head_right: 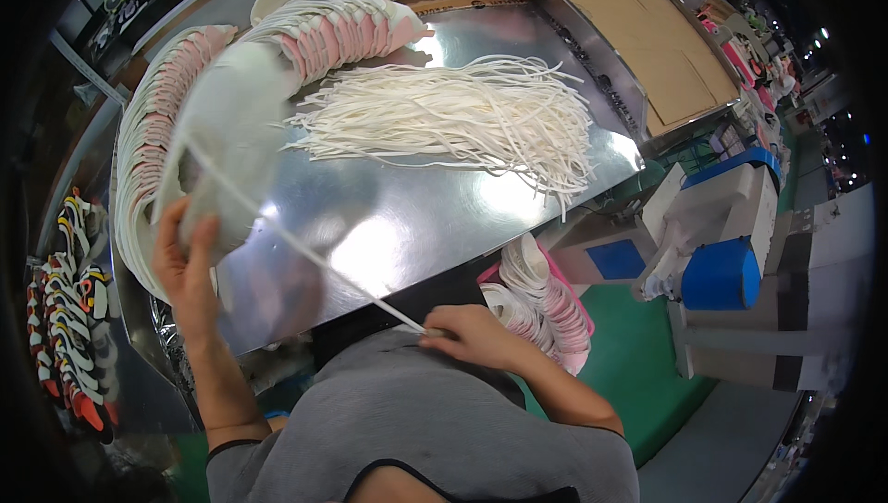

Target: The person laces a white shoe by hand on a metal table, pulling a white lace through the eyelets and smoothing the shoe tongue.

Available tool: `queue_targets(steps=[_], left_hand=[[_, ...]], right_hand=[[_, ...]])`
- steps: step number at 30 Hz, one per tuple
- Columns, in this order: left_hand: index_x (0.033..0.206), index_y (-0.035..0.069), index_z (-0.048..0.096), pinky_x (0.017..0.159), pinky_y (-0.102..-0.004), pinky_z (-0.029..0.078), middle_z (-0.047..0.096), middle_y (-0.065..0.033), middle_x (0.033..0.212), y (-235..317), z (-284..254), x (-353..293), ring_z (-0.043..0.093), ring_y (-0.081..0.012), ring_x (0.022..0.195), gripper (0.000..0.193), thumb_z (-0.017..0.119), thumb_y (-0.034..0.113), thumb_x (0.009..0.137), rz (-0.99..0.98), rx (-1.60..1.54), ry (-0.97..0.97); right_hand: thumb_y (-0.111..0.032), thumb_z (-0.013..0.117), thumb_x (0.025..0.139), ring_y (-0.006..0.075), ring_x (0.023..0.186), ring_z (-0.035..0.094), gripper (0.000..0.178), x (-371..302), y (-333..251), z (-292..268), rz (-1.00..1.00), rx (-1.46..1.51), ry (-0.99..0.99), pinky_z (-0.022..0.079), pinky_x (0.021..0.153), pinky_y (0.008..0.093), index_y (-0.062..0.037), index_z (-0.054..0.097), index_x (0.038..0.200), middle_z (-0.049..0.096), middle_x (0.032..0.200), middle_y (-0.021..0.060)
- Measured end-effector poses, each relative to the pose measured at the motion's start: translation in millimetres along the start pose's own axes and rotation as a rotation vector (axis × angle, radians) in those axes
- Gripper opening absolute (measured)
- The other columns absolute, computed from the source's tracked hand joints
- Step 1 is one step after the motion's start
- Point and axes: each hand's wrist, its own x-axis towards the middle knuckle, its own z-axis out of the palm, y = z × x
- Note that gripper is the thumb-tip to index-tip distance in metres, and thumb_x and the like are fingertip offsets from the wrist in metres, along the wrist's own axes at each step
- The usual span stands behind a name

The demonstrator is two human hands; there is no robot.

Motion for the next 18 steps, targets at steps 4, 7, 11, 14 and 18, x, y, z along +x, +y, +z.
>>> queue_targets(steps=[4,7,11,14,18], left_hand=[[0.111,0.001,0.064,0.076,-0.0364,0.051,0.069,-0.0171,0.093,-18,41,-15,0.068,-0.0306,0.084,0.023,0.067,0.013,0.091,0.165,0.304,-0.658],[0.110,0.001,0.064,0.074,-0.0383,0.051,0.069,-0.0187,0.093,-48,51,-30,0.067,-0.0337,0.085,0.024,0.068,0.015,0.090,0.073,0.387,-0.846],[0.111,0.001,0.064,0.076,-0.0411,0.051,0.068,-0.0192,0.098,-42,52,-32,0.066,-0.0368,0.090,0.023,0.066,0.013,0.091,0.020,0.419,-0.900],[0.113,0.001,0.064,0.079,-0.0414,0.051,0.068,-0.0185,0.103,-43,50,-37,0.065,-0.0367,0.097,0.023,0.064,0.012,0.093,0.193,0.422,-0.799],[0.115,0.001,0.064,0.080,-0.0416,0.051,0.066,-0.0184,0.105,-18,55,-40,0.064,-0.0372,0.100,0.024,0.063,0.011,0.093,0.145,0.496,-0.838]], right_hand=[[-0.019,0.075,0.089,0.0111,0.070,0.058,0.018,-28,-10,-2,0.241,0.725,0.062,0.047,0.064,0.0291,-0.0030,0.071,0.096,0.064,0.079,0.0005],[-0.017,0.073,0.092,0.0057,0.072,0.053,0.017,12,-23,-17,0.092,0.714,0.220,0.044,0.065,0.0239,-0.0024,0.071,0.101,0.063,0.082,-0.0027],[-0.017,0.070,0.092,0.0100,0.067,0.051,0.017,70,-21,-23,-0.001,0.555,0.276,0.043,0.063,0.0275,-0.0031,0.069,0.100,0.063,0.078,0.0035],[-0.017,0.068,0.092,0.0136,0.063,0.051,0.016,102,-15,-33,-0.116,0.356,0.343,0.042,0.061,0.0299,-0.0026,0.066,0.098,0.061,0.075,0.0076],[-0.016,0.067,0.093,0.0211,0.068,0.061,0.016,116,-8,-38,-0.143,0.243,0.390,0.046,0.063,0.0330,-0.0021,0.065,0.099,0.066,0.081,0.0115]])
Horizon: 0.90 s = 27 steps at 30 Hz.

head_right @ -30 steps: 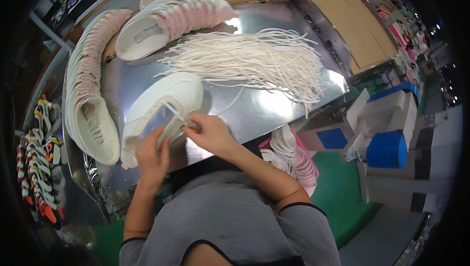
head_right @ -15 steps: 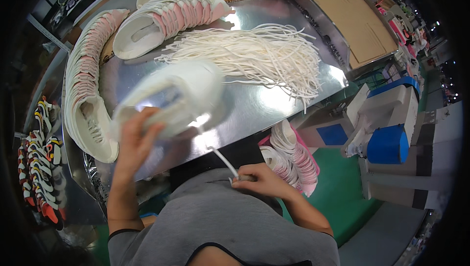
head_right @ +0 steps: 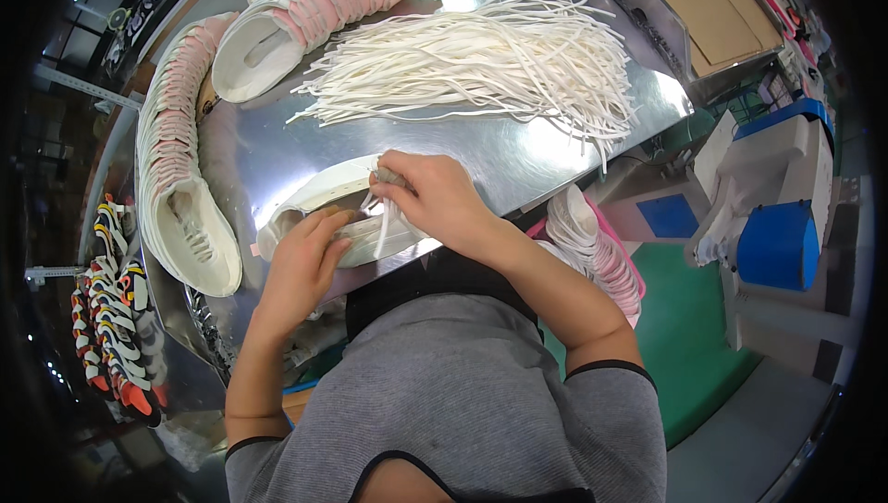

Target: The person laces a white shoe by hand on a metal table, pulling a white lace through the eyelets and smoothing the shoe tongue.

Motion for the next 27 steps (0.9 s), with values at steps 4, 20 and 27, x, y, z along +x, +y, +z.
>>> queue_targets(steps=[4,20,27], left_hand=[[0.112,0.002,0.066,0.077,-0.0414,0.051,0.067,-0.0154,0.099,22,6,14,0.065,-0.0353,0.091,0.021,0.063,0.012,0.093,0.068,0.104,0.104],[0.084,0.006,0.073,0.064,-0.0371,0.050,0.070,-0.0110,0.075,0,35,47,0.068,-0.0282,0.068,0.021,0.072,0.027,0.086,-0.193,-0.021,0.029],[0.083,0.005,0.073,0.064,-0.0355,0.050,0.069,-0.0108,0.073,-4,37,47,0.067,-0.0269,0.067,0.020,0.072,0.026,0.087,-0.201,-0.065,0.017]], right_hand=[[-0.014,0.069,0.091,0.0308,0.079,0.067,0.019,5,13,0,-0.180,-0.149,0.072,0.051,0.070,0.0359,-0.0029,0.066,0.106,0.070,0.095,0.0154],[-0.014,0.061,0.095,0.0385,0.071,0.067,0.014,-60,12,7,0.154,0.083,0.100,0.051,0.065,0.0445,-0.0016,0.056,0.096,0.067,0.071,0.0172],[-0.016,0.061,0.095,0.0380,0.072,0.067,0.014,-58,21,11,0.138,0.014,0.067,0.051,0.065,0.0451,-0.0035,0.057,0.095,0.067,0.072,0.0158]])
